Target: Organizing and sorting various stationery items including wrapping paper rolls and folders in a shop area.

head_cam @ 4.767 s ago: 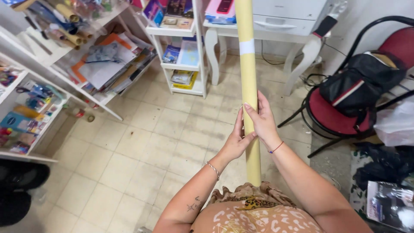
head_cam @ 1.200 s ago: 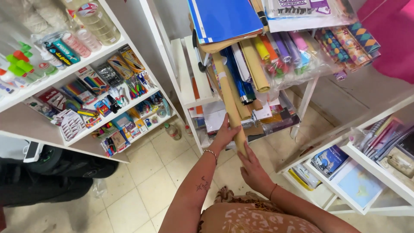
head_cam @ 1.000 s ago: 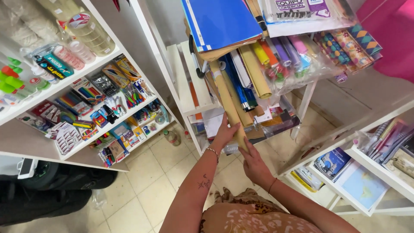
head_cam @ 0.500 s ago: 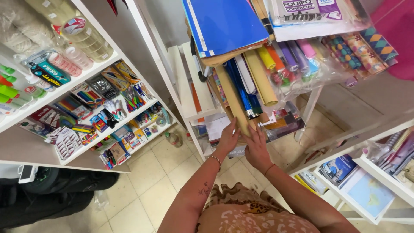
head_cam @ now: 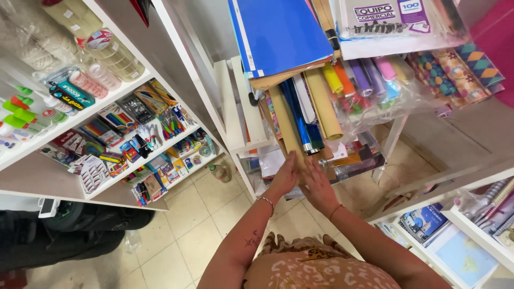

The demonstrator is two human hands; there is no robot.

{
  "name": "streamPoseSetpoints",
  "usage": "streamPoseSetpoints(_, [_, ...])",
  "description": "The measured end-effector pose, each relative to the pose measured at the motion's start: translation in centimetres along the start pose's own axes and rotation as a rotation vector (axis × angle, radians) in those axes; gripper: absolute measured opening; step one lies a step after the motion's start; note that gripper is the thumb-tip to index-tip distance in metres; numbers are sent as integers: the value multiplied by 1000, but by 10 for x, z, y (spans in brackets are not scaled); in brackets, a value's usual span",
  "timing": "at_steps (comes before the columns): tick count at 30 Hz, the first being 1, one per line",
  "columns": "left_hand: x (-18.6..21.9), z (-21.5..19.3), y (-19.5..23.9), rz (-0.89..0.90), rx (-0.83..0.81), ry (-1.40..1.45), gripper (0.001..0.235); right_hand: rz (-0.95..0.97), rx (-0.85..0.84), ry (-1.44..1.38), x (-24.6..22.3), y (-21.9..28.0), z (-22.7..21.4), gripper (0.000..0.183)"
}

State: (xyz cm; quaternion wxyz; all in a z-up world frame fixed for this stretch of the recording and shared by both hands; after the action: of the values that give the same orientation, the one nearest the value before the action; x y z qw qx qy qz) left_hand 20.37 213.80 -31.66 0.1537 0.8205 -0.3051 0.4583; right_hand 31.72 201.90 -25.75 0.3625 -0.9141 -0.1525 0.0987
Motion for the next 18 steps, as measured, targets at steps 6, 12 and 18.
streamPoseSetpoints(6, [-5, 9, -3, -125, -27, 11, 75, -121, -108, -34, 21, 42, 26, 49])
streamPoseSetpoints(12, [7, 5, -10, -115, 18, 59, 68, -78, -172, -8, 44, 46, 61, 39])
streamPoseSetpoints(18, [-6, 8, -6, -75, 43, 52, 68, -26, -219, -96, 42, 33, 58, 35])
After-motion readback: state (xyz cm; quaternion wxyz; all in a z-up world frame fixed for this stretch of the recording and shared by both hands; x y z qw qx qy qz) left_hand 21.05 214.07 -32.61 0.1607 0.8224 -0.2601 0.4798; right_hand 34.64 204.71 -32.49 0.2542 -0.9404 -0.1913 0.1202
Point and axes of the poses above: each hand's wrist, its own y-axis away from the middle knuckle, its own z-axis out of the palm, x = y × z, the point moved 1 cm from there along -y, towards the middle knuckle, and after that the axes turned 13 degrees about -z, right-handed, at the moved point
